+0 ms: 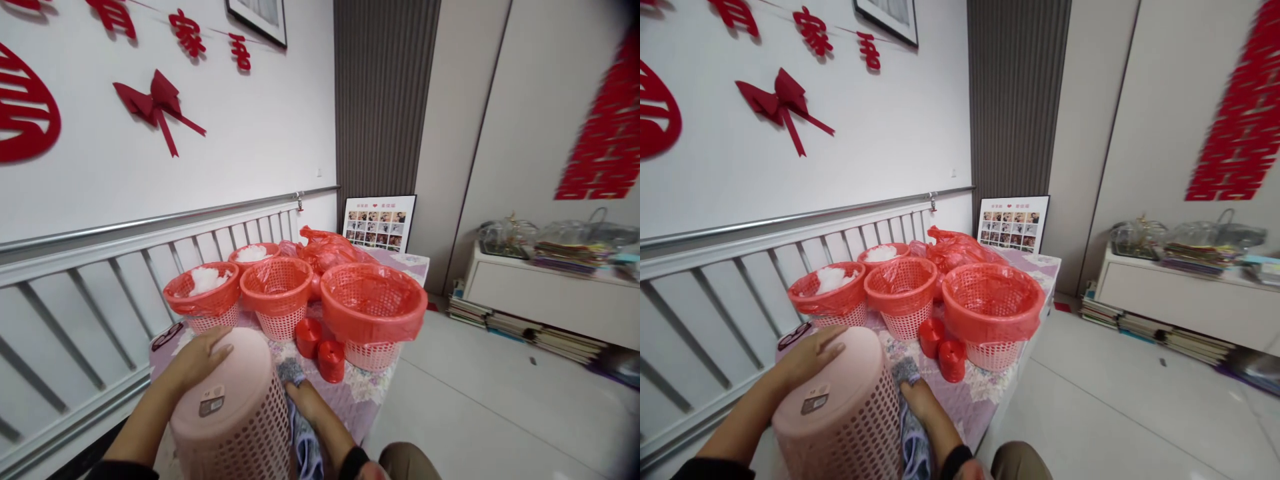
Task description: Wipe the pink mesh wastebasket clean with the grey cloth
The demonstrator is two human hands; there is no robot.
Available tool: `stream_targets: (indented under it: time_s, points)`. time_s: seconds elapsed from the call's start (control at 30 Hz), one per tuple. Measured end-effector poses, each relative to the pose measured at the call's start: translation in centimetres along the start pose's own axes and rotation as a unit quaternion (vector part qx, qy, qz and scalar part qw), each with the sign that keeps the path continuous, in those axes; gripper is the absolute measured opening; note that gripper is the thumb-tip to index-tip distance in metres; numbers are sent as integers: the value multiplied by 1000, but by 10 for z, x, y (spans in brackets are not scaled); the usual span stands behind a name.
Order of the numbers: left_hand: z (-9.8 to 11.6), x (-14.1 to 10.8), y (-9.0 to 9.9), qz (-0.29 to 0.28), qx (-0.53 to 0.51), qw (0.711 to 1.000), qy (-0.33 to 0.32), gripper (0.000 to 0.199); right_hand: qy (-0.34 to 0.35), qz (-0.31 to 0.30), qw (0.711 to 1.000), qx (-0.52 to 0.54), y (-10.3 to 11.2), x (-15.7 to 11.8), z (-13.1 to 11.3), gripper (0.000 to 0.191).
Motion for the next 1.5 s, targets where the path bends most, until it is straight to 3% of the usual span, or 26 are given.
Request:
stream_targets:
  time_s: [0.13,0.33,0.5,0.63,0.77,0.87,1.0,1.1,1.2,1.3,1.5]
  points:
    - [2,12,4,-13,-10,999,-30,67,-43,5,999,-22,-2,-43,31,24]
    - [4,18,11,20,39,998,-49,69,-57,76,995,-39,-23,-100,52,42]
    - [11,2,23,103,91,990,3,70,-93,93,990,-45,-30,-111,70,51]
    - [23,-31,16,136,121,982,56,71,-80,109,991,8,-25,-104,70,64]
    - [19,-52,-3,115,157,969,156,69,-41,132,986,96,-18,-85,31,79]
    - [7,-48,-13,72,130,979,138,68,29,124,985,119,-18,-65,-25,72]
    - [-6,-32,-12,51,128,986,96,67,182,87,974,103,-23,-40,-104,61]
    - [-10,-23,-8,34,130,989,68,69,256,64,963,52,-28,-21,-129,58]
    - [-13,-20,-7,29,131,989,61,70,218,93,971,43,-30,0,-110,43]
    - [-13,-21,-8,32,129,989,65,70,123,130,983,43,-34,9,-63,38]
    - [-13,-21,-10,24,121,989,75,70,12,115,993,-19,-38,-22,20,49]
Point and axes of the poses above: each hand's wrist, its own x-axis towards the middle knuckle, its own y-axis out of the back of the hand, z = x × y, the point moved 2 cm from there along x, towards the middle knuckle, and after that the axes turned 10 degrees about y, right-handed, at the moved point
